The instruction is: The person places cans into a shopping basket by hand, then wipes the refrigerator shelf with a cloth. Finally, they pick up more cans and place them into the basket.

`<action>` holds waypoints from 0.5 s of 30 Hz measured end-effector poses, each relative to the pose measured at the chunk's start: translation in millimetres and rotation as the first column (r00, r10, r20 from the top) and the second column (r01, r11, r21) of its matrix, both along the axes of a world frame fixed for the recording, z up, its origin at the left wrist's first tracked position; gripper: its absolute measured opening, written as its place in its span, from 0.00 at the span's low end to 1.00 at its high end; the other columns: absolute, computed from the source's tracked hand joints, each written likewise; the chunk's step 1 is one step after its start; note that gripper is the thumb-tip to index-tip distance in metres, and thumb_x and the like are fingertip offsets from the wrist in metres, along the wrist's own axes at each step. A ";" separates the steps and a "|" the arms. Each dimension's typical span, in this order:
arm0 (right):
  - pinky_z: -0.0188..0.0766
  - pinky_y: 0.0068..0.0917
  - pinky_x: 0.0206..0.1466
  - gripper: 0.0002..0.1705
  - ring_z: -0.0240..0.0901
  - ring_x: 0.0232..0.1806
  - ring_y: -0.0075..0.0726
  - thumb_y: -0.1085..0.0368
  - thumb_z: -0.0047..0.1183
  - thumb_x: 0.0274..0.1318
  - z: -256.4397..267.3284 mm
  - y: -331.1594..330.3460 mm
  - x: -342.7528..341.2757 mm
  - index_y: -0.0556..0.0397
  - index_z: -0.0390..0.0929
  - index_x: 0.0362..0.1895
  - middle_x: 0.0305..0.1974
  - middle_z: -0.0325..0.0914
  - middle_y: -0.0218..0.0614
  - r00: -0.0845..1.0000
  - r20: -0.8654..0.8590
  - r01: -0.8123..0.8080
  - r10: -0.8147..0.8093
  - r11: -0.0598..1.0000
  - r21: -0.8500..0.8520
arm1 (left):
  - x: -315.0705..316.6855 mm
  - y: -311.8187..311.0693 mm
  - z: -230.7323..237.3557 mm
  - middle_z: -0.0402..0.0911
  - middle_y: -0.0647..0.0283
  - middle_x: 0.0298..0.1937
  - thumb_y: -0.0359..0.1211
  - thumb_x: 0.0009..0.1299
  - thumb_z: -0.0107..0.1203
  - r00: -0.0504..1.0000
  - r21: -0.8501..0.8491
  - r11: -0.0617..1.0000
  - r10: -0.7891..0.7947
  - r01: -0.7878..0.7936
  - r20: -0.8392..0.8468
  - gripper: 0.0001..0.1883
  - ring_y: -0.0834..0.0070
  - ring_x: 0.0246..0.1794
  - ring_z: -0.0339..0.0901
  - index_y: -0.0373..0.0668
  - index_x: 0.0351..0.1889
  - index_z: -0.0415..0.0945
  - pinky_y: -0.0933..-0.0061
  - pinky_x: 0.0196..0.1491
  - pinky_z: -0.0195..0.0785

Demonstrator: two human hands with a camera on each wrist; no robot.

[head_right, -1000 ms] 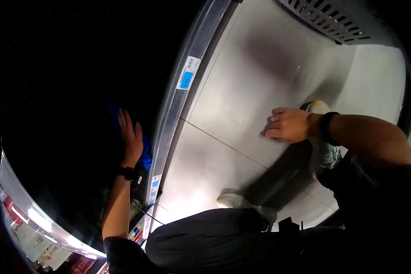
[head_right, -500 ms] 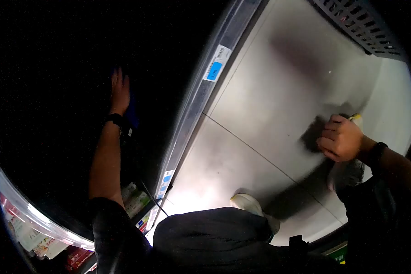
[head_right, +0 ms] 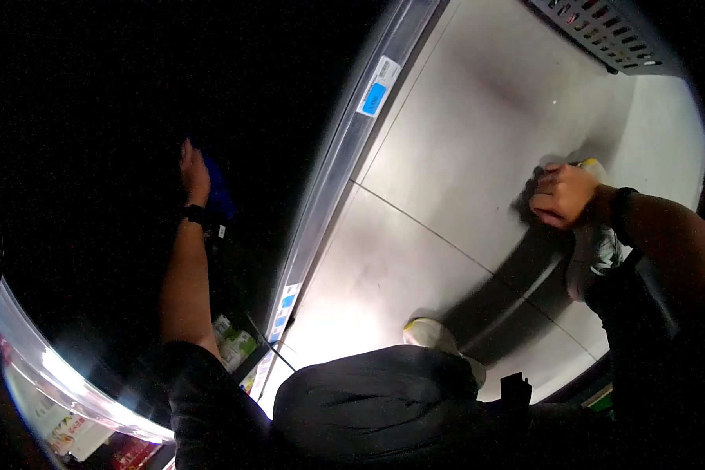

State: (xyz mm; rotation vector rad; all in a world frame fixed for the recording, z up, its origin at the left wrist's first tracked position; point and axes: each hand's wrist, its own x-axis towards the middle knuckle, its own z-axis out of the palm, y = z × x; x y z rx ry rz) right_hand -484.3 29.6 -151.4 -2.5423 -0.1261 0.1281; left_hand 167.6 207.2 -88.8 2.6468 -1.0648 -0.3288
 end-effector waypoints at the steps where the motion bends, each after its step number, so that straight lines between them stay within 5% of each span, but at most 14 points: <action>1: 0.66 0.36 0.36 0.08 0.73 0.28 0.40 0.66 0.61 0.42 -0.8 0.7 2.5 0.46 0.75 0.28 0.22 0.74 0.32 0.999 0.035 0.019 -0.020 1.000 0.012 | 6.9 11.6 -1.7 0.45 0.59 0.81 0.44 0.79 0.30 0.998 0.028 0.999 -0.020 0.018 0.056 0.30 0.59 0.81 0.40 0.48 0.78 0.48 0.56 0.79 0.36; 12: 0.69 0.38 0.42 0.08 0.76 0.32 0.41 0.67 0.62 0.42 -3.6 4.2 7.6 0.47 0.75 0.27 0.24 0.77 0.33 0.998 0.052 0.040 -0.038 0.998 -0.045 | 45.4 145.6 -14.2 0.50 0.51 0.79 0.41 0.79 0.30 0.962 -0.003 0.976 0.217 -0.220 0.167 0.29 0.57 0.80 0.44 0.42 0.76 0.52 0.57 0.78 0.37; 13: 0.69 0.38 0.43 0.08 0.77 0.32 0.40 0.67 0.62 0.41 -4.3 3.5 7.6 0.47 0.75 0.28 0.24 0.77 0.33 0.998 0.042 0.046 -0.045 0.998 -0.038 | 63.2 165.2 -19.8 0.51 0.50 0.78 0.41 0.79 0.31 0.922 0.404 0.888 0.052 -0.218 0.383 0.29 0.56 0.79 0.46 0.40 0.75 0.53 0.56 0.78 0.39; 14: 0.69 0.38 0.44 0.08 0.77 0.32 0.40 0.67 0.62 0.41 -4.6 3.3 6.2 0.47 0.75 0.28 0.25 0.77 0.33 0.998 0.029 0.053 -0.052 0.998 -0.030 | 68.4 178.4 -21.3 0.52 0.49 0.77 0.42 0.78 0.32 0.855 0.729 0.626 -0.185 -0.278 0.485 0.29 0.55 0.78 0.48 0.38 0.75 0.54 0.55 0.77 0.41; 15: 0.69 0.37 0.46 0.09 0.77 0.33 0.39 0.68 0.62 0.41 -6.6 3.2 5.7 0.47 0.76 0.29 0.25 0.78 0.33 0.998 0.019 0.059 -0.059 0.998 -0.020 | 70.2 194.2 -25.0 0.52 0.49 0.77 0.42 0.78 0.32 0.855 0.725 0.623 -0.169 -0.293 0.490 0.29 0.55 0.78 0.48 0.38 0.75 0.54 0.55 0.77 0.41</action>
